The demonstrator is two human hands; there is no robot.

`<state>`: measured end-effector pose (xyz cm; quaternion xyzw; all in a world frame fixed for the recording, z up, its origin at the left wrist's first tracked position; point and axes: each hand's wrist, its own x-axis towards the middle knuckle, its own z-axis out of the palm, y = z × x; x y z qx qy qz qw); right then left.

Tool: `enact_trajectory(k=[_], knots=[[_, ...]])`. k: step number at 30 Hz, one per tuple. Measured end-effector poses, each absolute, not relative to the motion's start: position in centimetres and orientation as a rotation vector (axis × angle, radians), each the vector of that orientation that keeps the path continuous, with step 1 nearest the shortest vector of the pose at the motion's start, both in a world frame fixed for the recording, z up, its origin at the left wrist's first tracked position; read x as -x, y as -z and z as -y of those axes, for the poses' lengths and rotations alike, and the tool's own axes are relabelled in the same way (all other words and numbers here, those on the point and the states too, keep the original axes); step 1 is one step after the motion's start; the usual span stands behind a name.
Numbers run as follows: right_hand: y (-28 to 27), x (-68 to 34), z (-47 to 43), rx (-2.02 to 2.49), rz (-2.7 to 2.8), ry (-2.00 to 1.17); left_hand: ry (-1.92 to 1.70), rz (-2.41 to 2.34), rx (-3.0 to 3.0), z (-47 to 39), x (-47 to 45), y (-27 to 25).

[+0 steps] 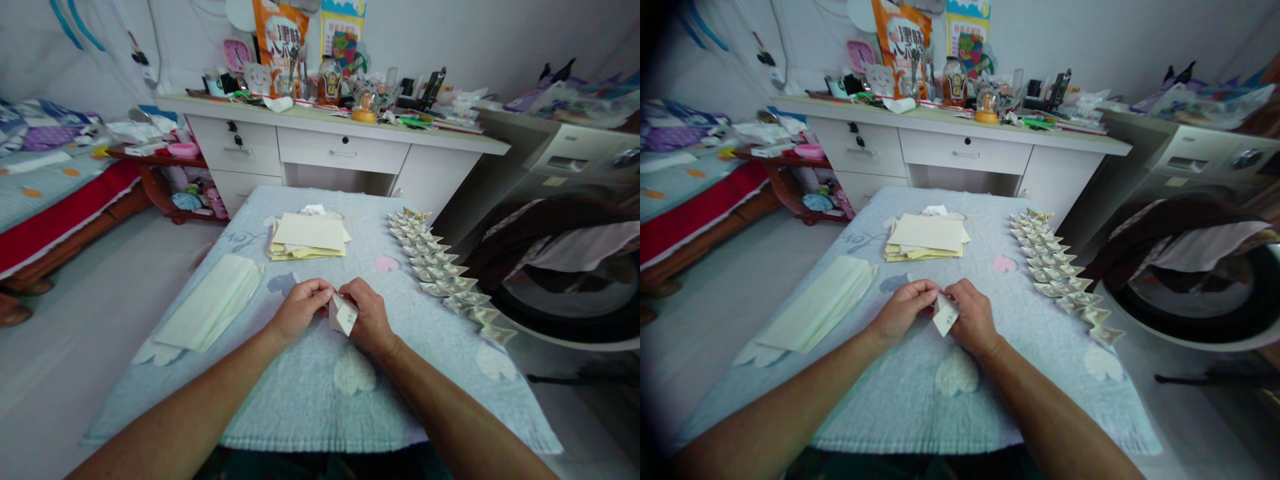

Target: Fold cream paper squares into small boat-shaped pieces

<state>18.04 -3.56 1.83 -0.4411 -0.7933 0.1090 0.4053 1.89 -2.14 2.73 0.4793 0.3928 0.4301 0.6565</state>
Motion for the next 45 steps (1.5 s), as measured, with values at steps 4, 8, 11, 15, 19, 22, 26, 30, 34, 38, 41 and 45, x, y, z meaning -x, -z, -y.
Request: enact_trajectory(k=[4,8,11,15,19,22,26,30,34,38,41,45], knots=[[-2.0,-18.0,3.6,1.108,1.95,-0.284,-0.96,-0.877,-1.073,2.1,-1.7,-2.6],[-1.9,-18.0,3.7,1.083,1.944,-0.298,-0.959,-0.878,-1.093,2.1,-1.7,-2.5],[-2.0,-18.1,3.7,1.08,1.948,-0.306,-0.962,-0.88,-1.101,2.1,-1.7,-2.5],[-2.2,-18.1,3.7,1.069,1.957,-0.341,-0.964,-0.888,-1.112,2.0,-1.5,-2.5],[-2.3,-18.2,3.7,1.044,1.969,-0.345,-0.977,-0.889,-1.117,1.8,-1.3,-2.4],[-2.2,-18.1,3.7,1.052,1.982,-0.303,-0.969,-0.865,-1.092,1.8,-1.3,-2.4],[-2.0,-18.1,3.7,1.071,1.987,-0.261,-0.941,-0.839,-1.062,2.1,-1.5,-2.8],[-2.0,-18.1,3.8,1.074,1.971,-0.274,-0.948,-0.842,-1.054,2.2,-1.6,-2.9],[-2.2,-18.2,3.8,1.052,1.952,-0.322,-0.967,-0.849,-1.081,2.0,-1.4,-2.6],[-2.6,-18.4,3.8,1.029,1.912,-0.4,-0.992,-0.857,-1.094,1.8,-1.1,-2.5],[-3.0,-18.5,3.8,1.041,1.852,-0.504,-1.02,-0.865,-1.072,1.7,-0.8,-2.6],[-3.3,-18.6,3.7,1.073,1.764,-0.675,-1.044,-0.878,-1.072,1.6,-0.6,-2.8]])
